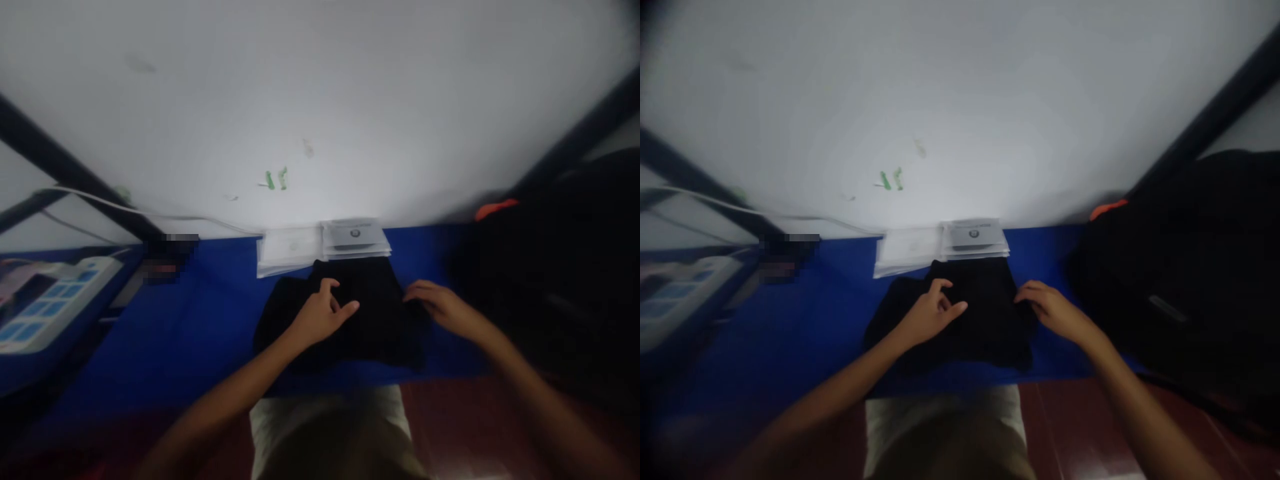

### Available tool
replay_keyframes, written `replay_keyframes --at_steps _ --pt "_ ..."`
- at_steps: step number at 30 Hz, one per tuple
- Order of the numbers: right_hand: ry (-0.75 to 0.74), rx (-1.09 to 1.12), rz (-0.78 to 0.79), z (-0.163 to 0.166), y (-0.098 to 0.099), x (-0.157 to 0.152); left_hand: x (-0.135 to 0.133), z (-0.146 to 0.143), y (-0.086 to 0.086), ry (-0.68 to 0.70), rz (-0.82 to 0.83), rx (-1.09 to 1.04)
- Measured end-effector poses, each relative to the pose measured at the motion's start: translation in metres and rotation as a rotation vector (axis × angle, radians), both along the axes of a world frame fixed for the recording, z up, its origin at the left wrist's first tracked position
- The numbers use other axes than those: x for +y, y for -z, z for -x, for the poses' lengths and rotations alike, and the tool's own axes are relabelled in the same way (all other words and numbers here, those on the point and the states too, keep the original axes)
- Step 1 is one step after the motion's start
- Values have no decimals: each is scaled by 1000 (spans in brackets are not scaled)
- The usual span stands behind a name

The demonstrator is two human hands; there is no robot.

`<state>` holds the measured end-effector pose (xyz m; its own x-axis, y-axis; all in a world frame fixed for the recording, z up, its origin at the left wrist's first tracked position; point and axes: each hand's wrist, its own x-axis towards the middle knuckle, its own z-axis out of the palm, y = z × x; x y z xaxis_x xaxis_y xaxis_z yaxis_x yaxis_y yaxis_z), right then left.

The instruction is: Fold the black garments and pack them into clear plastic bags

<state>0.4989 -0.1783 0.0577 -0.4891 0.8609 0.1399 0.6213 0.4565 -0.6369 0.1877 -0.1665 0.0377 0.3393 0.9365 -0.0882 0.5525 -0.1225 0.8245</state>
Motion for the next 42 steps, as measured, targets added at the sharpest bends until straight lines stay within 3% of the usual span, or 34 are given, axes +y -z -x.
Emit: replay_keyframes --at_steps 3,5,7,10,13,15,18,23,26,28,32,34,37,42 --pt "57 -33 -65 0 3 2 0 -16 3 47 15 97" --pt "109 10 -117 6 -6 5 -1 -23 2 54 -19 109" --pt "124 46 -118 18 -22 10 -5 -27 -2 89 -81 -14" --pt "-26 53 37 42 -48 18 -15 -29 -16 158 -192 -323" --pt "-249 92 363 65 -59 28 -19 -25 -34 93 -258 -529" --pt "-294 206 623 76 -52 33 -15 -18 -43 -13 -241 -620" --pt "-201 507 952 88 -26 34 -1 -1 -49 -132 -134 -742" --pt "-23 806 1203 102 11 23 22 25 -41 -94 79 -767" --pt "85 865 1225 111 15 14 38 36 -26 -63 108 -655" --pt "193 905 1181 116 12 10 54 50 -14 -55 11 -502" --pt "309 907 1090 118 10 5 97 98 6 32 -423 98" --pt "324 899 1092 115 10 3 116 122 12 125 -531 437" --pt "328 897 1114 109 13 -1 130 144 13 210 -508 572" --pt "340 901 1114 101 21 -5 133 144 9 235 -481 677"
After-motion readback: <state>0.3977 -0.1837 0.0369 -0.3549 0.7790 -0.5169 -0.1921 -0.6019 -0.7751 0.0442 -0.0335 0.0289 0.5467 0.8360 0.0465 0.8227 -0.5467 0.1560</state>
